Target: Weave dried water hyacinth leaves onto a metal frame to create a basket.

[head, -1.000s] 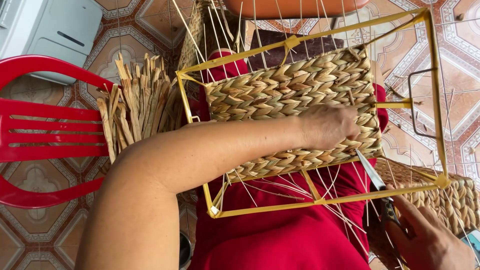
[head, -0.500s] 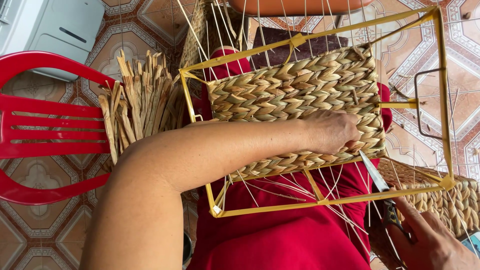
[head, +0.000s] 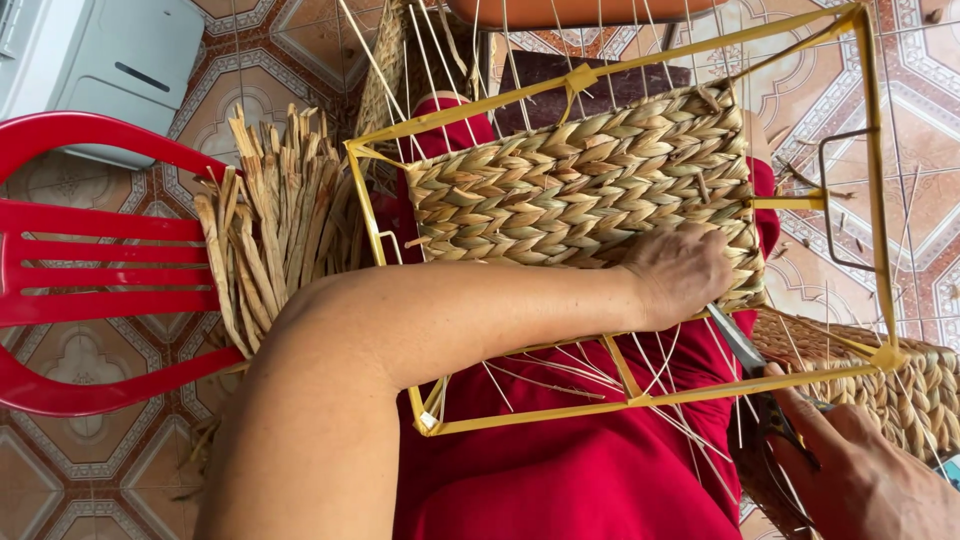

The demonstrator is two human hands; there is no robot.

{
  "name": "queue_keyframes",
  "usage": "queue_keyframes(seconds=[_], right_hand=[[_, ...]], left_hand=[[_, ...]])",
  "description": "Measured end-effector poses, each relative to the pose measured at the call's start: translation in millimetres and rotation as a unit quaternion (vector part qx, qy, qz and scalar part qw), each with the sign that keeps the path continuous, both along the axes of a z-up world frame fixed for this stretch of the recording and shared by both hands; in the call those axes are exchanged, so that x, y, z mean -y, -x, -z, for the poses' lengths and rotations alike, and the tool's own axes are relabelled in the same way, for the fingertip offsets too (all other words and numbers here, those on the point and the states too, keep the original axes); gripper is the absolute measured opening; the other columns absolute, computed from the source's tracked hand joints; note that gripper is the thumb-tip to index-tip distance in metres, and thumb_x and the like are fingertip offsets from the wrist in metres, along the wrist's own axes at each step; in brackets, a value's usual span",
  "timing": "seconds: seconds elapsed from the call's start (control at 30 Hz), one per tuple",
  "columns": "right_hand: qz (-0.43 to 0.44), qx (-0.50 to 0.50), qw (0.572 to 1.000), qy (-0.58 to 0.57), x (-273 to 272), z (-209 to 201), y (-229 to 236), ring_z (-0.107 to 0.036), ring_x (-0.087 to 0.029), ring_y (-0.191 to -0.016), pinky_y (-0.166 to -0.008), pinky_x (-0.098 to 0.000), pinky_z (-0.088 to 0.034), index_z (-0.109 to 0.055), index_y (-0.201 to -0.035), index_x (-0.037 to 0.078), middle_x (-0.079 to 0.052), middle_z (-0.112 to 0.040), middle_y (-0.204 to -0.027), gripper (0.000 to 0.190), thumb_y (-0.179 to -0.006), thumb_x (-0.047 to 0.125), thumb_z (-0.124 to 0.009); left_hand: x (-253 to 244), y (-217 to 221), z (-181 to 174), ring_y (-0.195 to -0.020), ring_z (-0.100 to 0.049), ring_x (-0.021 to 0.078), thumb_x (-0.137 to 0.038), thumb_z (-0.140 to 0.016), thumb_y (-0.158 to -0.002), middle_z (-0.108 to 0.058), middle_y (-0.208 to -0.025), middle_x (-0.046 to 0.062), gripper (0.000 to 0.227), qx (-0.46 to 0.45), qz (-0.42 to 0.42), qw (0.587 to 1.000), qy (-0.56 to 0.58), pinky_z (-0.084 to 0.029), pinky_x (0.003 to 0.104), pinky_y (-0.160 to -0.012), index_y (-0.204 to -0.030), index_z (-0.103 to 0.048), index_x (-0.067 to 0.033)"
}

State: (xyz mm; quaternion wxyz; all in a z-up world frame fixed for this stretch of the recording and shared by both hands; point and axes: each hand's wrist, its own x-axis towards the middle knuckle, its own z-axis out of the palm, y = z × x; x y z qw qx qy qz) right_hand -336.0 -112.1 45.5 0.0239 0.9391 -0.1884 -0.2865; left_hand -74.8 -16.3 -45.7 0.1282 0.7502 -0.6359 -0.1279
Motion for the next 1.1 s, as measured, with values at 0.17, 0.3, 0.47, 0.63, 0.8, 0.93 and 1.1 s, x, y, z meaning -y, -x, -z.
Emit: queue_keyframes(seconds=[0.17,0.3,0.47,0.63,0.8,0.93,1.1], right_hand=[[0.017,-0.017,0.999,0.046,-27.3,-34.8,-29.4,-0.067,-0.006,-0.07,-0.067,-0.0247,-0.06,-0.047,-0.15,0.049,0.007,-0.064,-0.089,0.063,-0.09,0.053,-0.065],[0.065,0.024,0.997,0.047,-40.2,-29.6,-27.8,-0.067,-0.01,-0.065,-0.062,-0.0279,-0.058,-0.053,-0.148,0.051,0.007,-0.065,-0.087,0.06,-0.089,0.054,-0.066],[0.102,0.12,0.986,-0.056,-8.8,27.1,12.7,-0.073,-0.016,-0.075,-0.069,-0.0328,-0.061,-0.058,-0.147,0.039,0.001,-0.07,-0.094,0.066,-0.082,0.044,-0.073],[0.113,0.239,0.94,-0.218,16.9,45.3,30.5,-0.077,-0.02,-0.092,-0.08,-0.0343,-0.063,-0.061,-0.14,0.018,-0.009,-0.075,-0.114,0.07,-0.073,0.024,-0.081],[0.178,0.328,0.892,-0.256,-13.4,23.2,-2.0,-0.075,-0.014,-0.095,-0.084,-0.0298,-0.059,-0.062,-0.148,0.018,-0.01,-0.078,-0.116,0.073,-0.077,0.009,-0.079],[0.199,0.328,0.887,-0.257,-26.3,17.3,-32.5,-0.075,-0.014,-0.086,-0.083,-0.0296,-0.058,-0.061,-0.152,0.02,-0.01,-0.078,-0.108,0.076,-0.079,0.009,-0.08],[0.18,0.301,0.905,-0.241,-32.9,-5.6,-82.7,-0.069,-0.018,-0.087,-0.075,-0.0331,-0.058,-0.054,-0.16,0.021,-0.009,-0.067,-0.105,0.085,-0.08,0.021,-0.082]], left_hand=[[-7.0,0.5,-21.8,-0.094,-0.062,0.0264,-0.016,-0.072,-0.077,-0.06,-0.1,0.016,0.019,-0.025,-0.025,0.999,0.037,-0.056,0.044,-0.077,-0.089,-0.066,-0.0028],[-2.1,5.5,-17.5,-0.099,-0.063,0.0267,-0.02,-0.077,-0.074,-0.061,-0.1,0.013,0.023,-0.014,-0.044,0.998,0.038,-0.054,0.046,-0.084,-0.087,-0.068,-0.0036],[-6.1,-8.4,-7.0,-0.099,-0.064,0.0264,-0.012,-0.073,-0.082,-0.061,-0.104,0.016,0.016,0.04,0.041,0.998,0.028,-0.058,0.036,-0.077,-0.094,-0.068,-0.0017],[-44.2,-0.7,-52.9,-0.096,-0.065,0.0273,-0.009,-0.067,-0.089,-0.062,-0.103,0.015,0.018,0.119,0.125,0.984,-0.034,-0.06,0.034,-0.067,-0.103,-0.066,0.0023],[-77.6,-26.3,-156.9,-0.101,-0.064,0.0242,-0.014,-0.064,-0.092,-0.065,-0.108,0.011,0.023,0.033,0.139,0.966,-0.217,-0.056,0.04,-0.079,-0.112,-0.073,-0.0054],[-160.3,-75.3,-216.5,-0.081,-0.069,0.0191,0.012,-0.059,-0.081,-0.068,-0.098,0.015,0.045,-0.171,0.071,0.983,0.014,-0.063,0.028,-0.064,-0.121,-0.069,-0.0051],[-292.8,-114.6,-206.7,-0.098,-0.072,0.0141,-0.001,-0.054,-0.114,-0.073,-0.117,0.008,0.021,-0.268,-0.329,0.796,0.432,-0.066,0.025,-0.088,-0.126,-0.07,-0.0083]])
